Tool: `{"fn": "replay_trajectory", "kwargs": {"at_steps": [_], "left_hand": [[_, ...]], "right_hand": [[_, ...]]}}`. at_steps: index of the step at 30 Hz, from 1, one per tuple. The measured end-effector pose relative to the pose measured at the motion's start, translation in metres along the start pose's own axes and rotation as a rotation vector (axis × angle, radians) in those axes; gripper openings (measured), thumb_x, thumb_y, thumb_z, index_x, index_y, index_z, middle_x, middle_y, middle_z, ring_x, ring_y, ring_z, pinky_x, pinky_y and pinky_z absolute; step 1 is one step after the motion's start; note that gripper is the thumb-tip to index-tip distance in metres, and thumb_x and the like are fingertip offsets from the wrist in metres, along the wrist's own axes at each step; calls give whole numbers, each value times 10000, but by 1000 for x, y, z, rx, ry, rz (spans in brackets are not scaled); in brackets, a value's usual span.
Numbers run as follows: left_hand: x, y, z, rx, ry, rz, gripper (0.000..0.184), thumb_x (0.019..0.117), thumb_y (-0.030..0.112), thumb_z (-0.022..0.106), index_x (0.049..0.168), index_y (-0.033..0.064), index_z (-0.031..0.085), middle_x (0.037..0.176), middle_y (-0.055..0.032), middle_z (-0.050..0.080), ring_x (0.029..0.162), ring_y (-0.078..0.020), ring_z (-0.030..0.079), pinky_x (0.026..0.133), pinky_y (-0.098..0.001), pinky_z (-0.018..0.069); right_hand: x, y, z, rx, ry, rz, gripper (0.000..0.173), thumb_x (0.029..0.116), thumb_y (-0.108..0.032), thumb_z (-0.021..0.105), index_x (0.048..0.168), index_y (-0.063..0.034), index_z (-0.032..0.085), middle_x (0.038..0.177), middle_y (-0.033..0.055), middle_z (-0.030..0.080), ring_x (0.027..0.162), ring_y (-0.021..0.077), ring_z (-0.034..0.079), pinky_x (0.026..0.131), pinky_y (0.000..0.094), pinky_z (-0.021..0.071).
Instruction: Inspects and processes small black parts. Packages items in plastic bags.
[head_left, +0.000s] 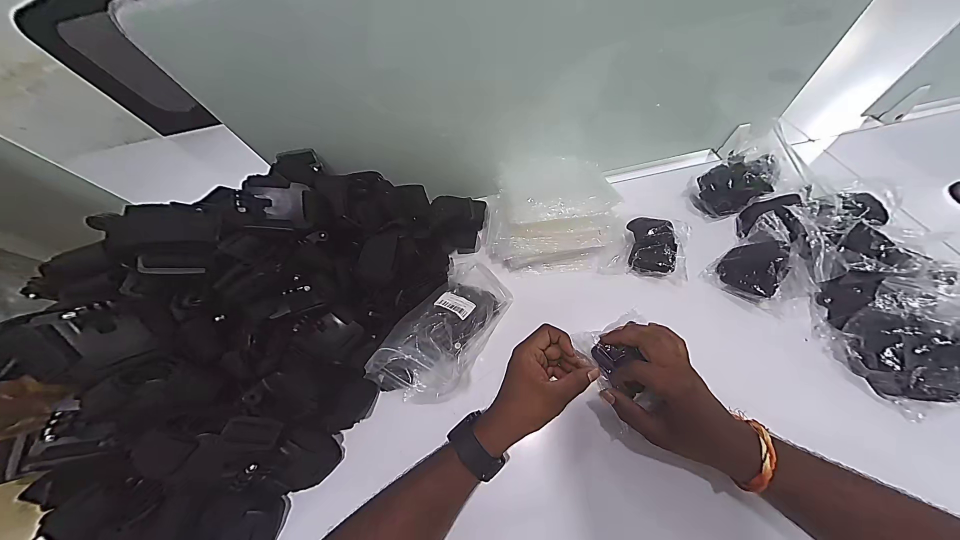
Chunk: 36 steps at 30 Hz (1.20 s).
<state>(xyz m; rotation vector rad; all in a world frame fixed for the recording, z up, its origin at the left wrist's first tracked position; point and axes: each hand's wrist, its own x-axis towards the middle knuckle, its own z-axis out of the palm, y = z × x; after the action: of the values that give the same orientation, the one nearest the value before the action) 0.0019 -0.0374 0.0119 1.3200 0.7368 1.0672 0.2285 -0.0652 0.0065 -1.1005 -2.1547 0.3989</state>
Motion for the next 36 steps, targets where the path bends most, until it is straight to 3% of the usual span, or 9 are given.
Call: {"fn": "replay_trajectory", "kwargs": {"at_steps": [11,21,36], "left_hand": [[-1,-4,0,37,-55,51,285,853,-58,742,1017,44,532,886,-25,723,787,-109,724,725,-279,612],[-2,-5,0,126,-106,75,255,847,-27,679,1026,42,511,773,16,633,667,-59,626,618,-217,532],[-2,-1,2,156,-76,48,302,800,-45,673,1028,43,496,714,26,597,602,-52,591,564,-201,504]], "right_hand": [[1,2,0,53,14,25,245,993,-315,551,894,-164,716,1313,46,659,1340,213,521,1137,587,306],[1,-1,2,122,102,29,151,929,-231,583,813,-161,648,1245,44,661,1269,185,547,1105,499,362],[4,-8,1,167,120,16,112,902,-140,597,808,-89,630,1242,113,649,1227,185,573,1018,333,487]]}}
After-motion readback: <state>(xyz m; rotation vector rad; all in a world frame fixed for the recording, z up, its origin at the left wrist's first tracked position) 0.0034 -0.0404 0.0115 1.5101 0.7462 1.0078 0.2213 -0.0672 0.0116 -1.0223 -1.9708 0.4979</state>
